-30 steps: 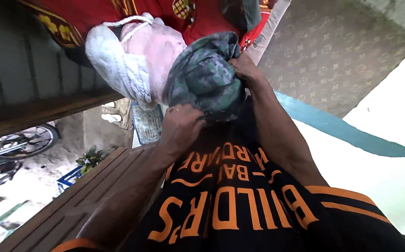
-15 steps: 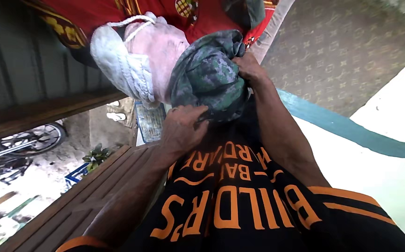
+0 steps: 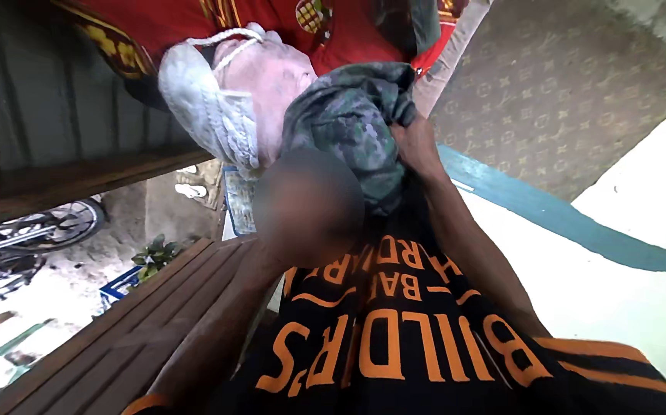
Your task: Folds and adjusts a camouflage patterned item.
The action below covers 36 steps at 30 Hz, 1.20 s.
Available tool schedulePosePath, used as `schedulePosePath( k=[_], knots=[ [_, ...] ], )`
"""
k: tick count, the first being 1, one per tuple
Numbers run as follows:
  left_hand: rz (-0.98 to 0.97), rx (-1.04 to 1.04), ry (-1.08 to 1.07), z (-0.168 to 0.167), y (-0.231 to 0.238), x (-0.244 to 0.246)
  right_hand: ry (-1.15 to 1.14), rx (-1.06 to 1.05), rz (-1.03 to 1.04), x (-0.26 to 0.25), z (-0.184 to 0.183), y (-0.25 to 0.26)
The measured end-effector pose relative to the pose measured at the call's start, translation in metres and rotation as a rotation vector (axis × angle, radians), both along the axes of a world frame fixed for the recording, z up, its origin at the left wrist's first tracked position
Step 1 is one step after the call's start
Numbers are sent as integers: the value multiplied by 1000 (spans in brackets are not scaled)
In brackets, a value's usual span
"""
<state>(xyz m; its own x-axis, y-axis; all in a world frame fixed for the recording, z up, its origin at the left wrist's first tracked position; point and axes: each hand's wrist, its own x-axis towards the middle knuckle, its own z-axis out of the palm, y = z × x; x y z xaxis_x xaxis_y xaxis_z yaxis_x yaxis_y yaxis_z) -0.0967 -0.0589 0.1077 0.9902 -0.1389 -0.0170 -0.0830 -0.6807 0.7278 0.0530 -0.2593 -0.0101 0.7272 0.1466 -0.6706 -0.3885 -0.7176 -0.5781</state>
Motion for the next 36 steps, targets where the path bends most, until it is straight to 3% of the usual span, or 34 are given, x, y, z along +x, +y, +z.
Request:
schedulePosePath(
  k=[2,4,7,9,12,15,18,22,25,28,30,32,34,36],
  knots=[
    [77,-30,-31,-3,5,-2,-73,-54,22,-27,27,-11],
    [268,-109,26,-28,7,-14,-129,-106,41,-52,39,-23],
    [837,-495,247,-72,-10,-35,-93,-243,152,-64,31,-34],
    [1052,-708,433,-75,-23,-21,-76,-328,297,-58,31,-31],
    [868,-759,546,-61,-23,5,-268,-270,580,-63,38,-32],
    [680,-689,532,-71,-5,30,-348,-181,853,-60,57,-14],
    [460,-580,514,-84,-1,34,-136,-182,1186,-60,73,15],
    [238,-508,684,-131,1,18,110,-162,1394,-56,38,59],
    [181,-503,715,-151,19,18,215,-110,1246,-59,23,68],
    [105,-515,721,-157,19,16,343,258,947,-31,38,5],
    [80,-515,676,-159,21,18,67,253,739,4,52,-24],
    [12,-523,668,-157,18,24,-243,63,595,30,40,-30],
    [-59,-546,694,-153,14,28,-204,12,552,18,13,-24],
    [-41,-586,682,-147,9,24,-173,109,534,-33,10,-26]
  ],
)
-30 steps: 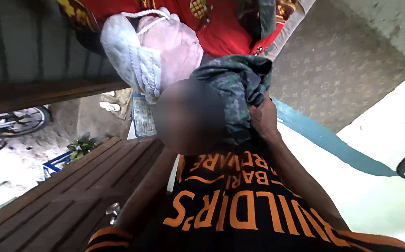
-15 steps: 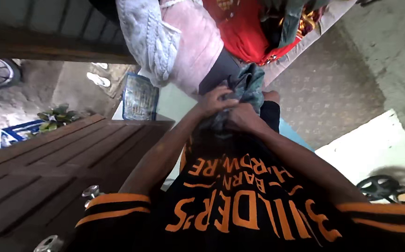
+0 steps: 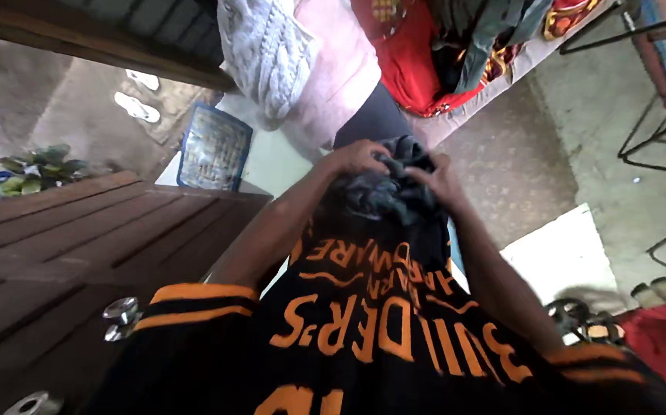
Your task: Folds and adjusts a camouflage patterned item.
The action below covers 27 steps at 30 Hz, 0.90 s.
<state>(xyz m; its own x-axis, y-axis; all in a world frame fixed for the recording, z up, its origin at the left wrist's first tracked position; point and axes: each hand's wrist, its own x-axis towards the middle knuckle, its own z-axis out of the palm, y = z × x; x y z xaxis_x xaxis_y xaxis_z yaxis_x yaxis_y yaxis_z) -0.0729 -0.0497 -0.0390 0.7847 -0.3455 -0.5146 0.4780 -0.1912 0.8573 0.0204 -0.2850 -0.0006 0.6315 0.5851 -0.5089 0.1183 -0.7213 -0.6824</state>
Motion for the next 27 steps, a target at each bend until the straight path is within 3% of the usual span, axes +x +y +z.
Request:
schedulePosePath(
  k=[3,5,9,12,16,20,23,27],
  knots=[
    [101,15,-10,-3,17,9,-58,177,136,-52,18,3],
    [109,-9,77,-1,11,0,-22,162,232,-81,31,-9],
    [109,37,108,-3,15,23,-236,60,328,-68,5,31],
    [146,78,113,-12,16,25,-203,-90,258,-63,-13,67],
    [294,-90,67,-23,40,14,-115,-67,31,-66,-35,65],
    [627,-199,39,-6,84,-52,-97,-18,-81,-65,-34,58],
    [750,-180,50,6,60,-104,-120,-32,-104,-64,-31,65],
    [714,46,-125,21,25,-98,-142,-186,-186,-58,-5,96]
  ],
)
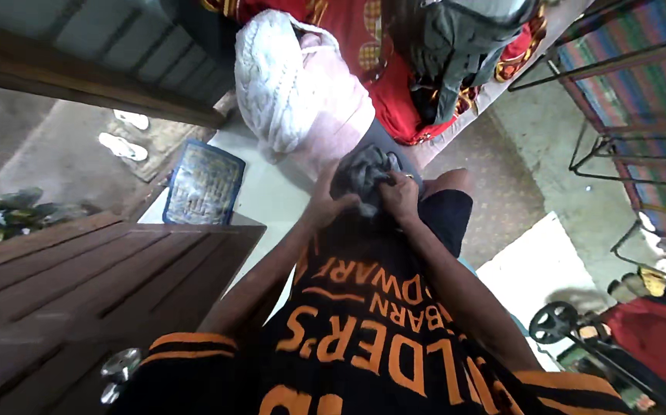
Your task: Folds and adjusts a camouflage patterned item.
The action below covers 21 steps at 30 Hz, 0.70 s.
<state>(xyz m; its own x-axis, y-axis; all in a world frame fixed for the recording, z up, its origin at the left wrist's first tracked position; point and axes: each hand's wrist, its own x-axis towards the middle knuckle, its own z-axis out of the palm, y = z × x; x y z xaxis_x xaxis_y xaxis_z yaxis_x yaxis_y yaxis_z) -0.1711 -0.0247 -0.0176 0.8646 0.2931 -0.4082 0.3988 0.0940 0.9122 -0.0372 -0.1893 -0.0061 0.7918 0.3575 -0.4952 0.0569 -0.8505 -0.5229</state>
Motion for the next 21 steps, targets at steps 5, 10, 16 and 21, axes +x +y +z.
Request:
schedulePosePath(
  k=[5,10,16,21],
  knots=[
    [44,301,-66,-2,-10,40,-5,-233,-40,23,11,37],
    [28,576,46,-18,-29,43,92,-368,149,28,15,49],
    [84,564,97,-26,-10,65,190,-615,656,62,30,107],
    [64,420,127,-31,11,58,192,-682,789,53,22,117]
  ],
)
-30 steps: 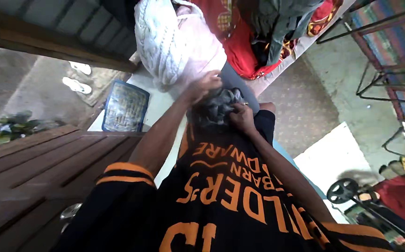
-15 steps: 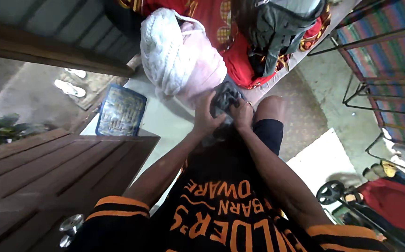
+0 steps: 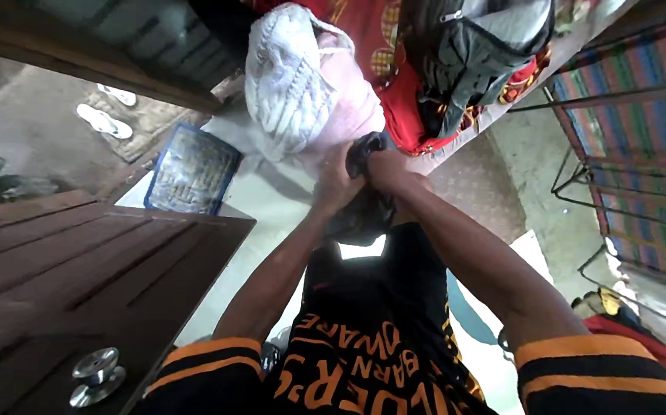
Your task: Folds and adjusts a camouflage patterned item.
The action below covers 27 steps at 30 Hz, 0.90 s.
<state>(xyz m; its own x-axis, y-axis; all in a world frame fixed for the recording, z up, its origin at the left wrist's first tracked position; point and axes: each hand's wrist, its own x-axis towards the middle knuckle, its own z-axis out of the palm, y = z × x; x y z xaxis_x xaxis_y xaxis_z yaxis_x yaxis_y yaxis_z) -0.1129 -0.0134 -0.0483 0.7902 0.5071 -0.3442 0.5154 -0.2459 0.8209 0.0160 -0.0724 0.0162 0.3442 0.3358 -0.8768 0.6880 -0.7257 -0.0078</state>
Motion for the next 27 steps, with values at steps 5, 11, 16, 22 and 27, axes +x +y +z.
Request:
schedulePosePath(
  k=[5,11,16,22,27],
  knots=[
    [207,-267,-98,-1,2,-11,166,390,-185,28,3,-59],
    [402,-386,23,15,10,8,-174,886,-327,9,-4,-63],
    [648,-509,-7,19,25,25,-193,937,-194,-22,-23,-46],
    [669,-542,-32,18,19,40,-94,1025,-186,-52,-37,-57],
    [655,-547,-61,21,21,36,-4,988,-479,-27,-15,-64]
  ],
)
